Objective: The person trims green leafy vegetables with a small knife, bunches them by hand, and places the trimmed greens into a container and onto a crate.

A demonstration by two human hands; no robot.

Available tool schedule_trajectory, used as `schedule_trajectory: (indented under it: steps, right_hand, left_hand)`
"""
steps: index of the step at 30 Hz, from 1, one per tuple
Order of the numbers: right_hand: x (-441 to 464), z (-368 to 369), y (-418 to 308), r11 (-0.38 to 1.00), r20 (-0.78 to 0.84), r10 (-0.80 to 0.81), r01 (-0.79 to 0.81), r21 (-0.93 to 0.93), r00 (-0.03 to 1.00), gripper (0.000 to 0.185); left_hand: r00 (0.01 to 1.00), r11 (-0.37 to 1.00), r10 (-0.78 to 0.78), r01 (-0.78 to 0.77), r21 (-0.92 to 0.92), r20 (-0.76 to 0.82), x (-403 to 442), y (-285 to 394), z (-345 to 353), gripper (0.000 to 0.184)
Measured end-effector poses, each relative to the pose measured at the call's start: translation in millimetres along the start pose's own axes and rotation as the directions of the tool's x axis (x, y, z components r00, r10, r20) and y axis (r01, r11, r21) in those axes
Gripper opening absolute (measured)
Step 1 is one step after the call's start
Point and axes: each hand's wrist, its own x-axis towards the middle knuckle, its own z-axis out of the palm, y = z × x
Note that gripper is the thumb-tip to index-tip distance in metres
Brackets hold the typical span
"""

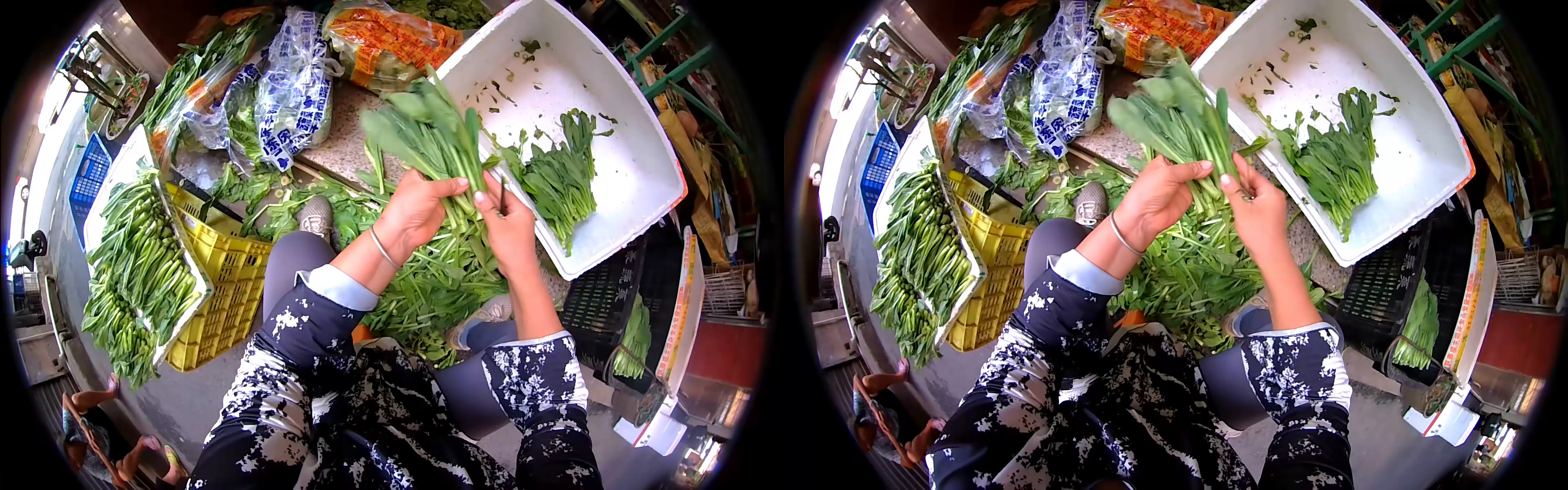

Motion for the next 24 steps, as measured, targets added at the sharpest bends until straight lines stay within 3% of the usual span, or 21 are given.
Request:
schedule_trajectory:
  steps: [3, 4, 6, 10, 12, 14, 15, 18, 20, 21, 22, 24]
  right_hand:
    - [-0.4, -14.8, -16.5, 0.898, 0.050, 0.351, -0.351, 0.265, 0.935, 0.040]
    - [0.0, -14.7, -15.0, 0.897, 0.049, 0.353, -0.353, 0.266, 0.934, 0.040]
    - [2.3, -13.2, -12.1, 0.806, 0.092, 0.334, -0.335, 0.487, 0.938, 0.041]
    - [0.8, -11.5, -16.2, 0.733, 0.118, 0.366, -0.364, 0.574, 0.923, 0.041]
    - [1.0, -11.2, -15.9, 0.722, 0.139, 0.367, -0.376, 0.581, 0.920, 0.041]
    - [0.1, -11.5, -15.3, 0.709, 0.157, 0.369, -0.387, 0.589, 0.916, 0.041]
    - [-0.6, -11.0, -16.6, 0.758, 0.169, 0.355, -0.389, 0.524, 0.920, 0.041]
    - [-4.1, -7.6, -24.3, 0.815, 0.156, 0.354, -0.386, 0.432, 0.922, 0.040]
    - [-5.5, -7.5, -28.4, 0.892, 0.141, 0.362, -0.386, 0.234, 0.921, 0.035]
    - [-3.7, -1.7, -29.9, 0.960, 0.016, 0.232, -0.232, 0.158, 0.972, 0.025]
    - [0.5, -2.5, -25.3, 0.960, 0.015, 0.233, -0.233, 0.158, 0.972, 0.025]
    - [8.9, -6.1, -16.2, 0.979, -0.256, 0.087, -0.035, 0.201, 0.963, 0.020]
  left_hand:
    - [0.999, 0.999, -0.026, 0.026, -0.023, 0.026, -1.9, 2.1, 1.0, 0.029]
    - [0.999, 0.999, -0.033, 0.034, -0.019, 0.027, -3.1, 2.6, 1.2, 0.029]
    - [0.997, 0.997, -0.063, 0.064, -0.030, 0.039, -3.8, 5.1, -1.3, 0.030]
    - [0.993, 0.991, -0.092, 0.098, -0.094, 0.074, -6.8, 7.4, -0.2, 0.034]
    - [0.992, 0.989, -0.088, 0.097, -0.115, 0.087, -7.6, 7.1, -2.2, 0.036]
    - [0.959, 0.956, -0.123, 0.183, -0.228, 0.257, -5.6, 6.0, -9.2, 0.036]
    - [0.959, 0.956, -0.124, 0.185, -0.230, 0.256, -6.3, 6.8, -7.3, 0.036]
    - [0.955, 0.942, -0.236, 0.270, -0.200, 0.180, -6.5, 5.4, -1.4, 0.035]
    - [0.993, 0.958, -0.114, 0.121, -0.261, 0.042, -5.5, -1.1, 1.6, 0.031]
    - [0.995, 0.962, -0.098, 0.104, -0.253, 0.036, -3.9, -0.9, 2.4, 0.029]
    - [0.994, 0.962, -0.099, 0.105, -0.252, 0.036, -2.7, -0.4, 2.9, 0.029]
    - [0.988, 0.896, -0.154, 0.143, -0.420, 0.008, -1.2, 1.4, 5.4, 0.027]
